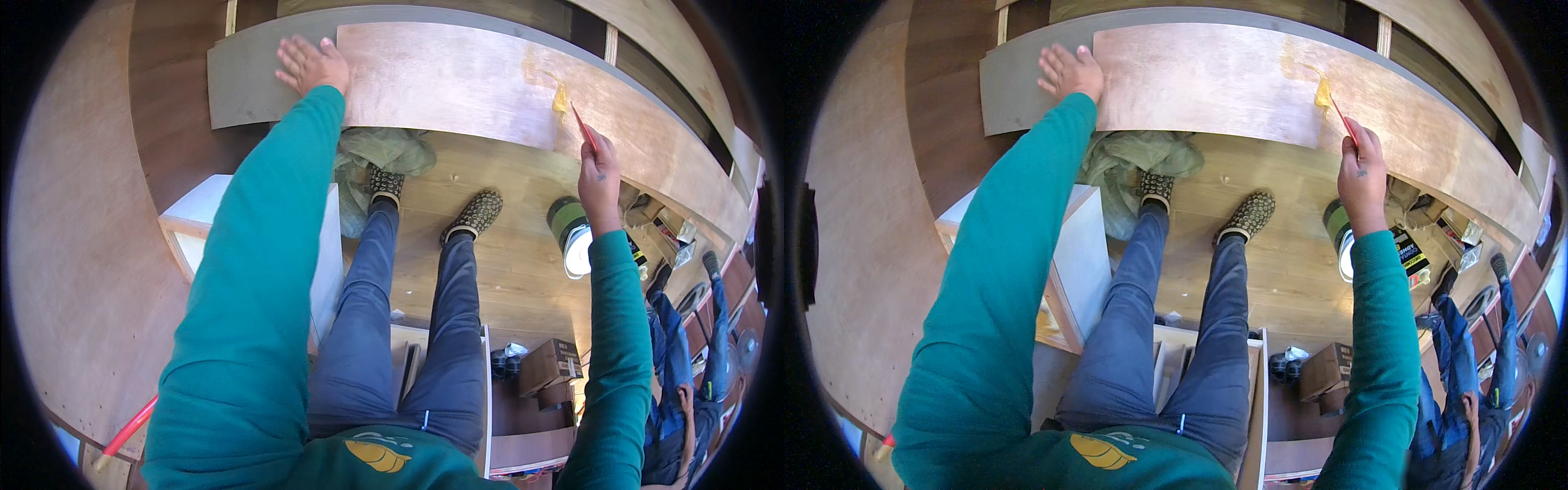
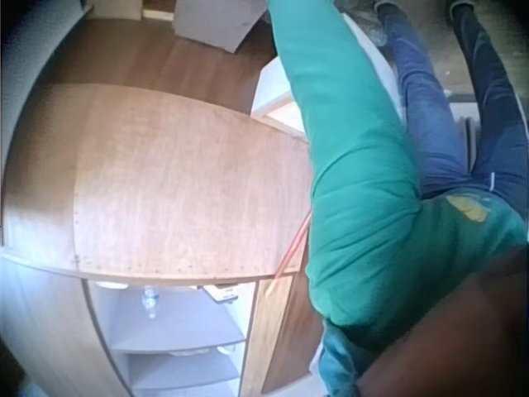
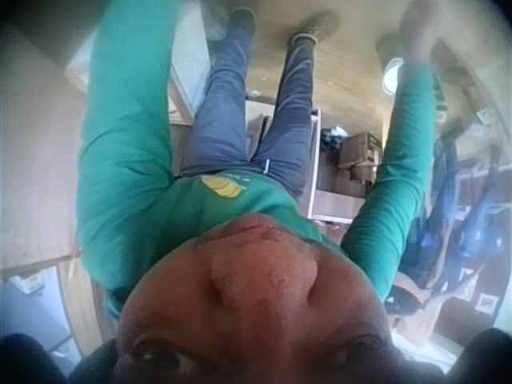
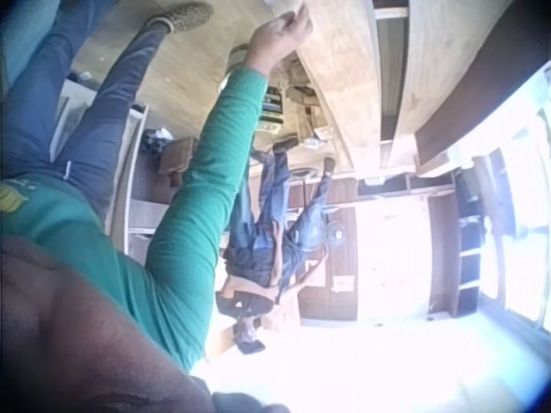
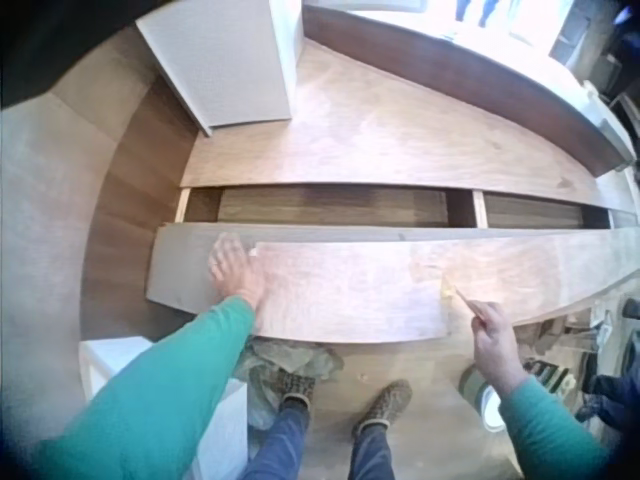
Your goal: The person pours adhesive from a can onto a wooden board and then spreads it across the surface with a small red applicator tool.
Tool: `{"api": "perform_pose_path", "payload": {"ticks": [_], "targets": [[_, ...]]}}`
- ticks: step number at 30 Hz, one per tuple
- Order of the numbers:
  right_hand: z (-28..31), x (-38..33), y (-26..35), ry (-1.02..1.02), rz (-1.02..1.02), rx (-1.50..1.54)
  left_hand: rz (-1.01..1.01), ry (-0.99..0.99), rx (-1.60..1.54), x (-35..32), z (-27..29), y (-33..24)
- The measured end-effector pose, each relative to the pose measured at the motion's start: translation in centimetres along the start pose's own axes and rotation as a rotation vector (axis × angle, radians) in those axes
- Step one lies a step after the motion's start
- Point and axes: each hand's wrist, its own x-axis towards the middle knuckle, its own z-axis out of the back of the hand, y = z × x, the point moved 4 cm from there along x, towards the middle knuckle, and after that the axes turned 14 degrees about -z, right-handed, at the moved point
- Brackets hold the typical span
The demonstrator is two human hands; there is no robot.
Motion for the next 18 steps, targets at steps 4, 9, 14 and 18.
{"api": "perform_pose_path", "payload": {"ticks": [4, 9, 14, 18], "targets": [[-0.5, -0.1, -0.9, -0.032, 0.024, 0.012, -0.749, 0.057, -0.099, -1.5, -0.6, -7.7], [0.1, 2.0, 0.7, -0.091, 0.012, 0.116, -0.371, 0.027, -0.187, -3.1, -1.9, -10.8], [-0.4, 3.1, 2.2, -0.091, 0.049, -0.009, -0.101, -0.087, -0.337, -8.4, -0.4, -11.4], [-4.0, 0.5, 4.4, -0.214, 0.187, -0.313, -0.241, 0.068, -0.521, -19.6, 3.5, -11.3]]}}
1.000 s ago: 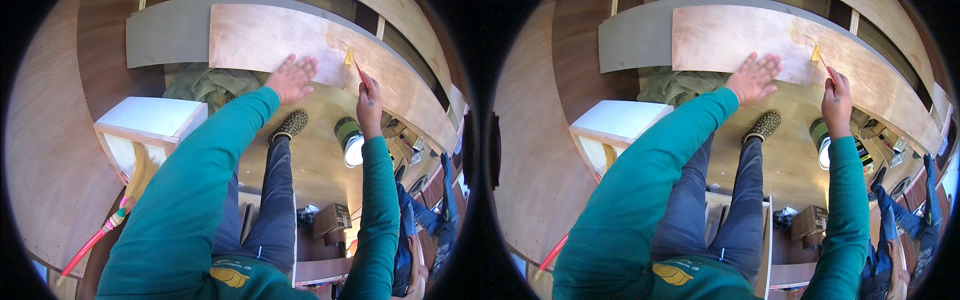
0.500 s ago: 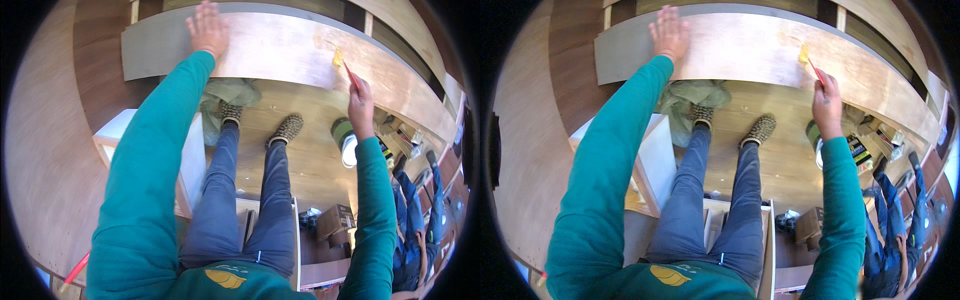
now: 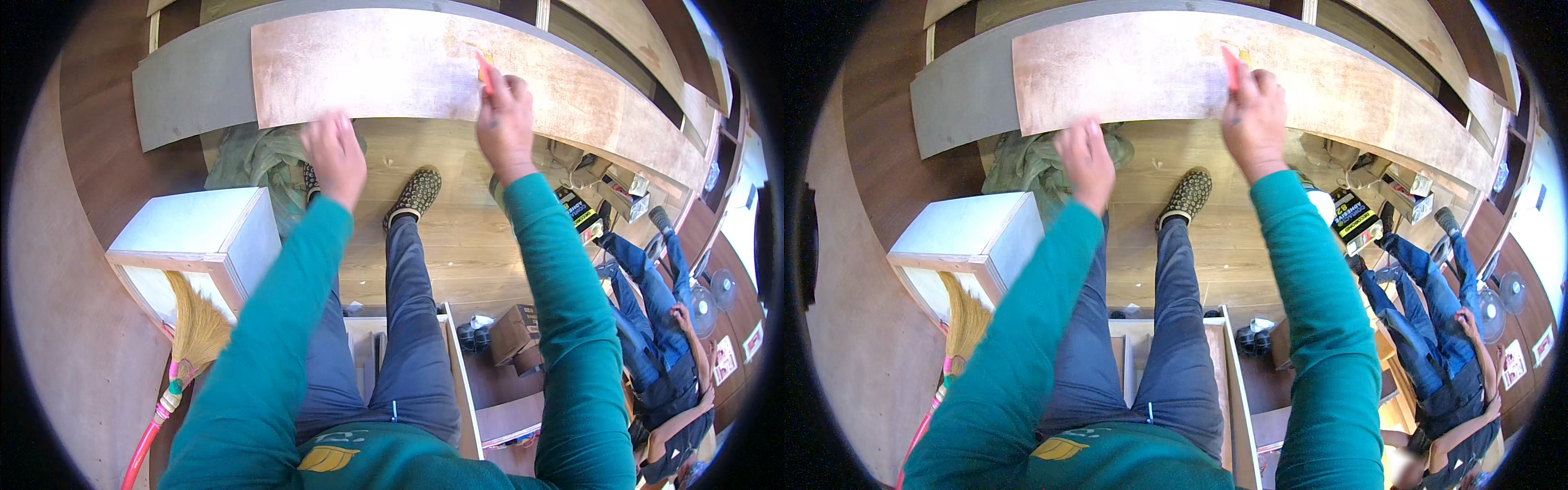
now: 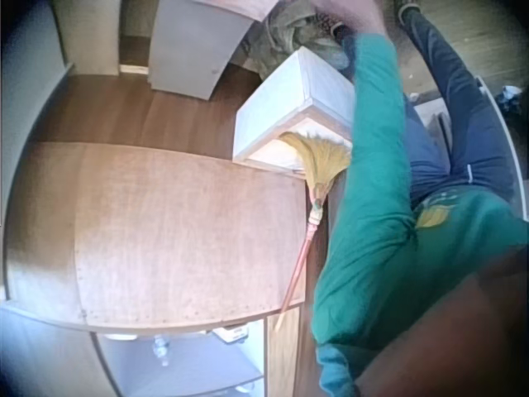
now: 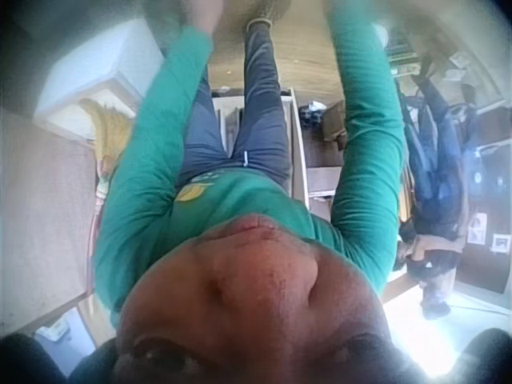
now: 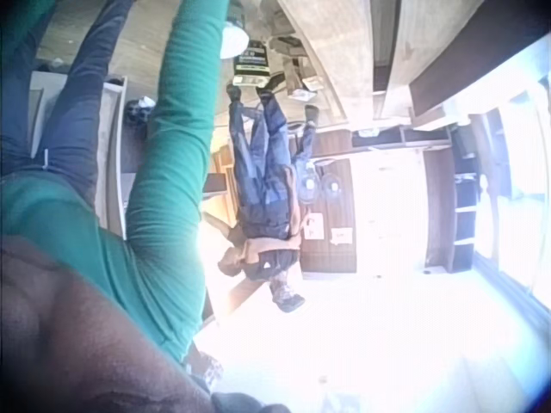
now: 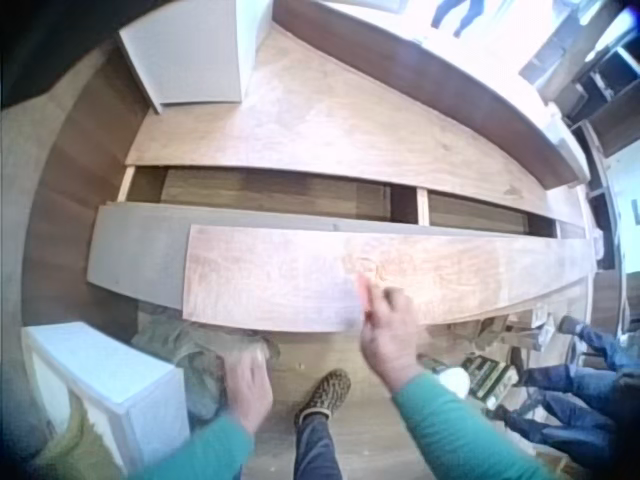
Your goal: The person pours adhesive from a can onto a wooden board and then spreads it across the surface with a small red applicator tool.
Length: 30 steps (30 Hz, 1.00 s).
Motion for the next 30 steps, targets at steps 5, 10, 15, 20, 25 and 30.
{"api": "perform_pose_path", "payload": {"ticks": [5, 10, 15, 20, 25, 30], "targets": [[-4.5, -3.9, 4.9, 0.103, 0.051, -0.253, 0.237, 0.224, -0.377, -18.6, 0.4, -4.0], [-7.6, -9.1, 6.1, 0.187, 0.094, -0.301, 0.201, 0.758, -0.394, -27.0, 2.3, -7.2], [-2.3, -7.3, 5.8, 0.281, 0.063, -0.117, 0.477, 0.704, -0.502, -27.0, 3.7, -5.7], [0.7, 2.0, -1.5, 0.134, 0.009, -0.002, 0.556, 0.598, -0.692, -29.3, 5.8, -5.6], [0.2, 9.1, -4.9, 0.216, 0.092, -0.062, 0.846, 0.835, -0.674, -29.6, 4.8, -4.3], [-0.9, 10.0, -2.9, 0.289, 0.162, -0.148, 0.822, 0.784, -0.709, -31.6, 2.8, -3.4]]}}
